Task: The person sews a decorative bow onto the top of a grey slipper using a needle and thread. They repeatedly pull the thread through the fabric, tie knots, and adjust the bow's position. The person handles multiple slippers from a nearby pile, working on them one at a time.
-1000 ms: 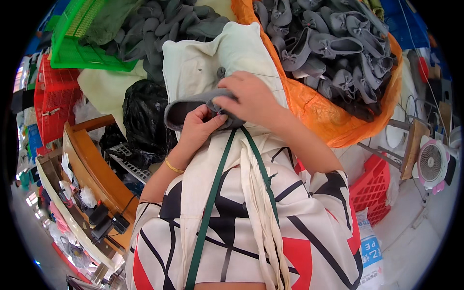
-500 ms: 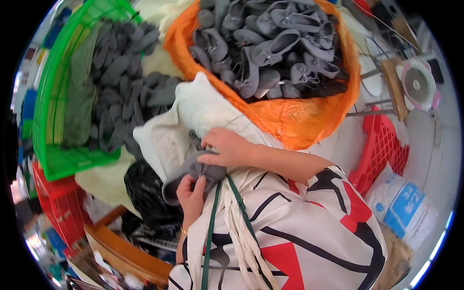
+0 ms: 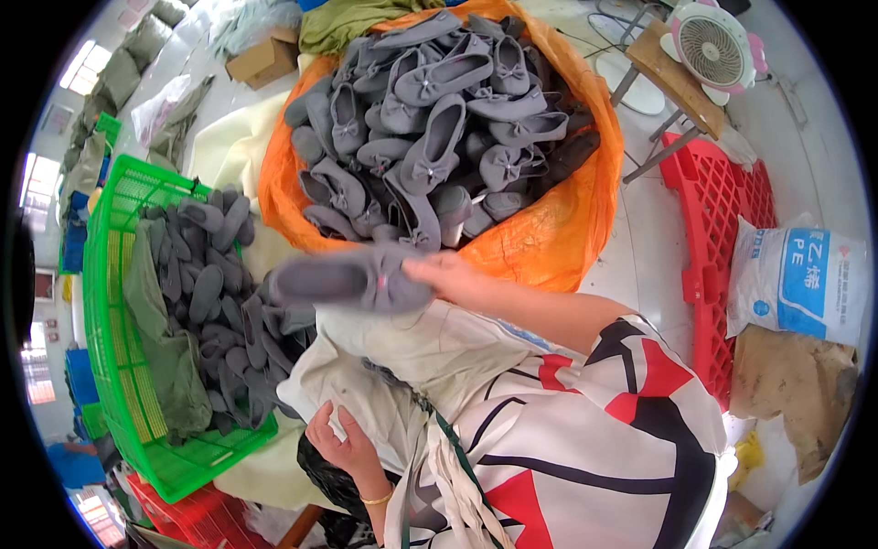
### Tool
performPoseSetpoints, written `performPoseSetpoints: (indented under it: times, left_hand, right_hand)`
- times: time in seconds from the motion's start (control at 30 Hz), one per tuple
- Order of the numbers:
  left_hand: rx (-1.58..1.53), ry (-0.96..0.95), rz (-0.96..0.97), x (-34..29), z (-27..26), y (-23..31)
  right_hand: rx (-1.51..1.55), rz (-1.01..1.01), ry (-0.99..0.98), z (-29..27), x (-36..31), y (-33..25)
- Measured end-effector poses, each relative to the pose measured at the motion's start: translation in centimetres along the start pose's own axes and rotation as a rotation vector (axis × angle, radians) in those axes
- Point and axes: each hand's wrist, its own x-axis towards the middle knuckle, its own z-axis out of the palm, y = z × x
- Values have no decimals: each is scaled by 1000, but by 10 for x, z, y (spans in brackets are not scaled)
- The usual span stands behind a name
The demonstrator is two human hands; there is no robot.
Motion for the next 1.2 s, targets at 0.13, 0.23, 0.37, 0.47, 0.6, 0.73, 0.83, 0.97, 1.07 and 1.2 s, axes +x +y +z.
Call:
performPoseSetpoints:
  times: [0.13,0.23,0.37,0.47,0.6,0.73,0.83,0.97,1.07,1.2]
  left_hand:
    - [153,-90,-103,-20,22,-60]
    - [239,-127,7,-22,38,-66]
    - [316,-87,2,-20,46,-61]
    - [290,-32,48,-23,50,-73]
    - [287,-27,-22,-14,43,-72]
    - [221,19,-62,-18,34,-76]
    - [240,67,-75,-22,34,-80]
    - [192,42,-100,-15,38,-72]
    - [6,-145,-91,5,47,-70]
    - [3,-372,-214,23,76,-56]
  right_hand:
    - [222,-300,130,-26,33,-105]
    - [325,-415,196,-56,82,-143]
    - [82,-389,49,-28,95,-123]
    - [-48,-167,12,0,82,-71]
    - [-226,-154,-33,16,66,-16]
    - [-325,-152,-122,40,47,8]
    - [-515,-192,-264,71,38,17]
    - [-792,-385,-366,86,35,38]
    - [-875,-635,-329,88,39,58]
    - [-935,-677,-336,99,35,61]
